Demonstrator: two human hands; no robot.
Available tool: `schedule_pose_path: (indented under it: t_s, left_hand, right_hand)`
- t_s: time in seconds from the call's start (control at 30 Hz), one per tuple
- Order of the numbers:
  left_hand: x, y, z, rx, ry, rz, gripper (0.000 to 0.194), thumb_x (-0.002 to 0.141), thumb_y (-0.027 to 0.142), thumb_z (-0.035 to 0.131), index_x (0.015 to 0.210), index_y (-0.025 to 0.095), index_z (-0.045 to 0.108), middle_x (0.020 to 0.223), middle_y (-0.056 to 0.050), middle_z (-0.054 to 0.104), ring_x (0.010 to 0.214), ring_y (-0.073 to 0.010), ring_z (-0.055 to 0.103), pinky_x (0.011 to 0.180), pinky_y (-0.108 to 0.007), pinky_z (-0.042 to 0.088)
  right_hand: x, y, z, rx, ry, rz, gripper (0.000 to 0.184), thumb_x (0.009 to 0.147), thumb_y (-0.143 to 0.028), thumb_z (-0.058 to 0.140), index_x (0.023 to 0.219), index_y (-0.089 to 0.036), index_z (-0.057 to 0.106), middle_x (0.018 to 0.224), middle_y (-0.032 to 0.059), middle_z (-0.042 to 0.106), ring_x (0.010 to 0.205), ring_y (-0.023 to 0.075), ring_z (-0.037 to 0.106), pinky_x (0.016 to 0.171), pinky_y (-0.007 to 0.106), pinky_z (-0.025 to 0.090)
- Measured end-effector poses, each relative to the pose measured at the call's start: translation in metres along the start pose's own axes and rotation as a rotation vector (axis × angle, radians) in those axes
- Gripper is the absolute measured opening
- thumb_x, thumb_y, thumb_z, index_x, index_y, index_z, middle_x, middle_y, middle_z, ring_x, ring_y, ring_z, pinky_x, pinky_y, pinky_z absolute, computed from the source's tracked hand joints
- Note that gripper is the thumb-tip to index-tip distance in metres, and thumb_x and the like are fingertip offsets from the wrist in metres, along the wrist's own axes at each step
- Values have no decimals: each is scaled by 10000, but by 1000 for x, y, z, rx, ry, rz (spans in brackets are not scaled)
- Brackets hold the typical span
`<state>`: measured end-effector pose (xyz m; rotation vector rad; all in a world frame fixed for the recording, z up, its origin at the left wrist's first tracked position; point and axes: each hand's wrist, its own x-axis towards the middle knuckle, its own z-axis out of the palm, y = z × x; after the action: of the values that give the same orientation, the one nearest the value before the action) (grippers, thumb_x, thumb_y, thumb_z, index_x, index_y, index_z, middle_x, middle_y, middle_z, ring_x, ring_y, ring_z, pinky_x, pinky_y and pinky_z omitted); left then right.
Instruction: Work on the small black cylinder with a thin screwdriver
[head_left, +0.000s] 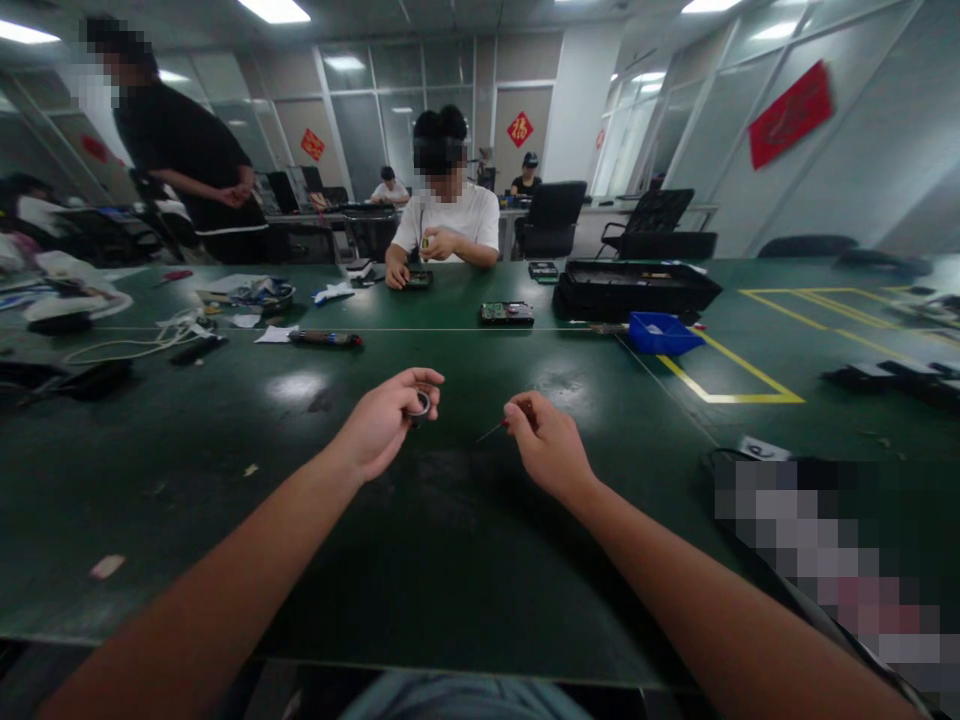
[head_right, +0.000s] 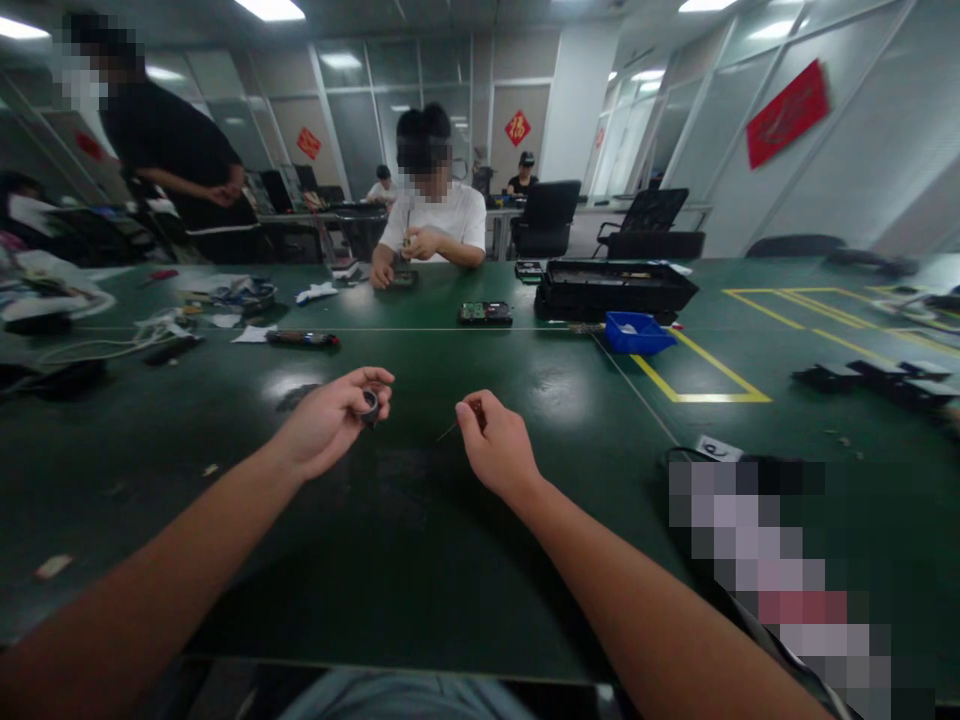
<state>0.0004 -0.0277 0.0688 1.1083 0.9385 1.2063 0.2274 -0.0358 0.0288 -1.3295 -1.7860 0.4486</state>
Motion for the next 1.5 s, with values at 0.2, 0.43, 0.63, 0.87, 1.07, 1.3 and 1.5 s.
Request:
schedule_pose_path:
  t_s: [0.2,0.43,0.63,0.87,1.07,1.3,1.5]
  left_hand:
    - [-10,-37,36,300,-394,67,355,611,99,445,878,137,676,705,-40,576,708,-176,526,700,-308,403]
    - [-10,-52,22,925,-572,360,333,777,114,442,996,175,686,907,-49,664,929,-224,582,993,-427,381]
    - [1,-63,4,949,-291,293,426,771,78,519,1177,192,573,1158,-98,611,1099,-258,556,981,-426,448]
    - [13,-68,0,928,-209,393,290,850,151,636,1133,210,648,1193,-80,638,1153,-250,565,1035,-424,430]
    - [13,-70,-2,922,-153,360,407,861,190,667,1265,220,626,1261,-76,648,1195,-253,564,1054,-424,416]
    - [12,-66,-1,941,-177,360,337,845,180,687,1178,227,677,1186,-56,677,1129,-252,586,1005,-421,437]
    - [11,-67,-1,919,-158,371,355,839,178,696,1189,232,675,1218,-54,672,1157,-245,586,1035,-415,429]
  right_hand:
    - [0,2,3,-20,-13,-7,189,971,-346,485,911,-216,608,783,28,700,707,189,650,670,314,442]
    - [0,1,3,-3,-52,1,180,963,-335,500,904,-211,616,784,18,688,727,178,648,688,303,448]
    - [-2,-3,1,53,-131,-49,161,964,-320,502,913,-210,610,801,15,681,741,174,642,693,304,456]
    - [-4,-2,0,101,-215,-78,141,952,-294,537,1044,-218,613,866,21,719,789,178,674,723,315,483]
    - [-4,-6,0,99,-210,-76,150,939,-339,588,964,-213,667,820,13,731,767,173,684,716,305,488]
    - [-2,-4,-1,40,-94,-30,238,934,-425,594,863,-209,664,715,7,691,651,168,633,637,299,467]
    - [-4,0,-1,167,59,-29,210,957,-404,558,908,-214,635,749,20,695,685,178,671,670,311,510]
